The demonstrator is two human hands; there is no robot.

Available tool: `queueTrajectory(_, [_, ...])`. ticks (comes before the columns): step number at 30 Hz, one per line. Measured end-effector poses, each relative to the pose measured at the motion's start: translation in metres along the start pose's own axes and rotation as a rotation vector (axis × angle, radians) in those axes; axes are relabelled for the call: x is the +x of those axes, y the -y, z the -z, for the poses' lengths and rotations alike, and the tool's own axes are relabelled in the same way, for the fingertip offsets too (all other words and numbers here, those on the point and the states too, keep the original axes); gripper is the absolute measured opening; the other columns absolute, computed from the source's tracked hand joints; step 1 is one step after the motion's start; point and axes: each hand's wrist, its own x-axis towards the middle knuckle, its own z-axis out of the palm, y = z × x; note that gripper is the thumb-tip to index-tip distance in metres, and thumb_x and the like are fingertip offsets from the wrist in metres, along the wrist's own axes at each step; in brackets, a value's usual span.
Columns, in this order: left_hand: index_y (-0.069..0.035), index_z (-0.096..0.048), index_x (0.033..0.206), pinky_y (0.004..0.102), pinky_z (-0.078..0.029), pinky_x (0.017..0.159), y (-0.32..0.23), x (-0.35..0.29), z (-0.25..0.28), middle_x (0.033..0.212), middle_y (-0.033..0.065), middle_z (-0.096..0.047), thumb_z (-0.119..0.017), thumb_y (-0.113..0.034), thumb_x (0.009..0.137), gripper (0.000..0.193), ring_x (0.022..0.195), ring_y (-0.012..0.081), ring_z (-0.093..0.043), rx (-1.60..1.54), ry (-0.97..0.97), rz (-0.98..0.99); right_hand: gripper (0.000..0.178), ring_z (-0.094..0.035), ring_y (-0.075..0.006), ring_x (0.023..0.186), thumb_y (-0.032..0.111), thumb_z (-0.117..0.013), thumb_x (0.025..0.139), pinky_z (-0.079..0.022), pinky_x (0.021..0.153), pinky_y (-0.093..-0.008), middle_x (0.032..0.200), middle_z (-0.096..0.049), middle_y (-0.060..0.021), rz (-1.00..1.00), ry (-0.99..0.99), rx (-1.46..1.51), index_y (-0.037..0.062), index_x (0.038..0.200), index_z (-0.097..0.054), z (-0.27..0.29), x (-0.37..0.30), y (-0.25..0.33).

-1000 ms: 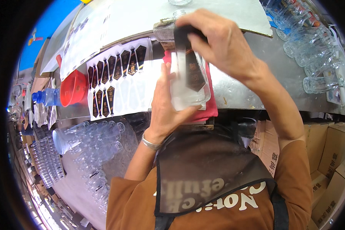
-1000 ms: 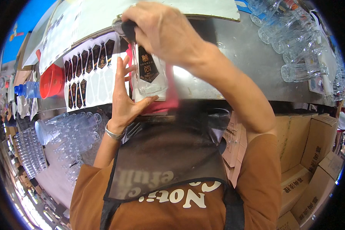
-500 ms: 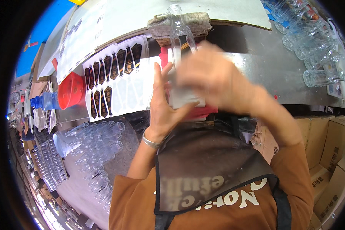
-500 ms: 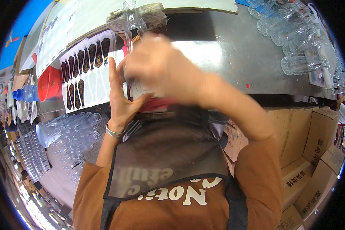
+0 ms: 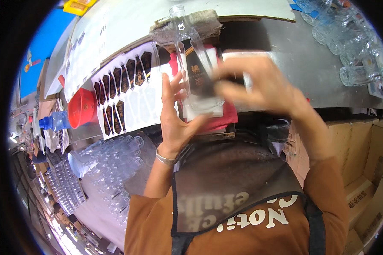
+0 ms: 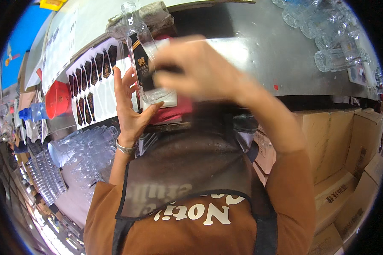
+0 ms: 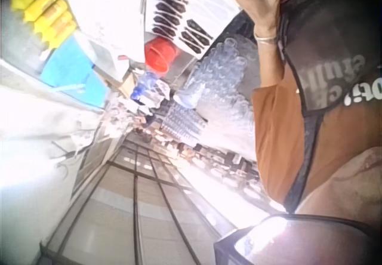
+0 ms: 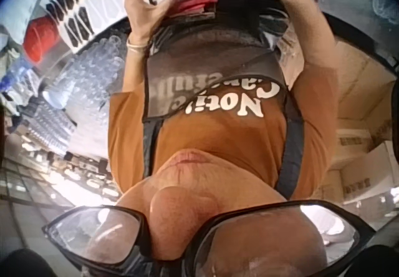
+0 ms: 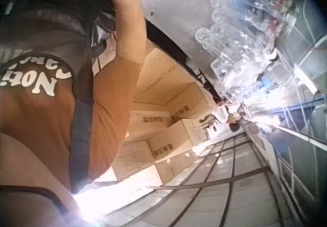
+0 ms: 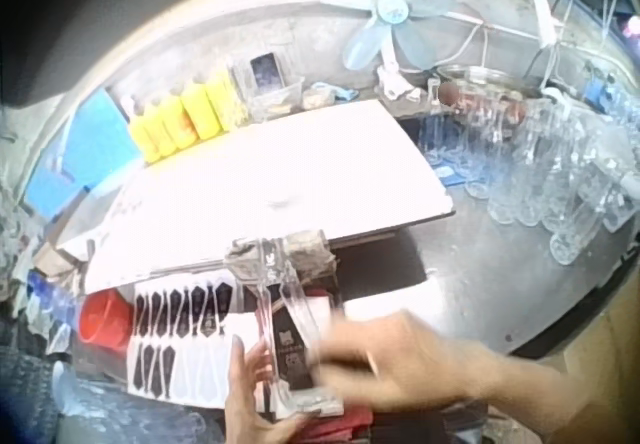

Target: The person repeatedly picks up clear plastic bottles, places them on a red pad, applies a dark rectangular label to the bottle, and wipes the label with a black pad. The person then sets the labeled bottle aside and repeats the process with another bottle.

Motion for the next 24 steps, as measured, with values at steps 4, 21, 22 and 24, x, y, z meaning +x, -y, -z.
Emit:
queueTrajectory(4, [-0.005, -0.005, 0.161, 0.0402, -0.046, 0.102, -0.017, 0.005, 0.0, 0.15, 0.0208, -0.043, -0.089, -0.006, 0.067, 0.127, 0.129, 0.0294, -0.051, 0.035, 0.003, 0.007, 0.019, -0.067, -0.0261, 0.086, 0.008, -0.069, 0.085, -0.053, 0.078, -0.0333, 0.097, -0.07, -0.0127, -0.025, -0.398, -0.142, 0.0005, 0.103, -0.069, 0.015, 0.053, -0.024])
queueTrajectory(21, [-0.003, -0.012, 0.158, 0.0454, -0.038, 0.113, -0.031, 0.013, -0.005, 0.155, 0.0239, -0.035, -0.079, -0.004, 0.078, 0.105, 0.138, 0.0351, -0.044, -0.117, -0.044, -0.052, 0.046, -0.054, -0.0112, 0.049, 0.033, -0.048, 0.105, -0.043, 0.049, -0.0243, 0.098, -0.075, -0.0123, -0.627, -0.044, 0.573, -0.0059, 0.125, -0.061, -0.027, -0.023, 0.009])
queueTrajectory(22, [0.001, -0.024, 0.156, 0.0462, -0.037, 0.112, -0.03, 0.011, -0.003, 0.156, 0.0275, -0.032, -0.082, -0.01, 0.077, 0.099, 0.137, 0.0385, -0.045, 0.058, -0.082, -0.104, 0.04, -0.055, -0.0116, 0.049, 0.027, -0.054, 0.103, -0.043, 0.05, -0.0256, 0.097, -0.075, -0.0122, -0.532, -0.085, 0.354, -0.0053, 0.126, -0.061, -0.027, -0.023, 0.014])
queueTrajectory(24, [0.001, -0.024, 0.156, 0.0486, -0.036, 0.112, -0.01, 0.007, -0.004, 0.158, 0.0306, -0.026, -0.083, -0.017, 0.077, 0.1, 0.136, 0.0457, -0.041, 0.271, -0.02, -0.188, 0.037, -0.057, -0.014, 0.05, 0.016, -0.063, 0.095, -0.045, 0.051, -0.0293, 0.093, -0.075, -0.0142, -0.493, -0.087, 0.065, -0.0035, 0.126, -0.061, -0.03, -0.03, 0.019])
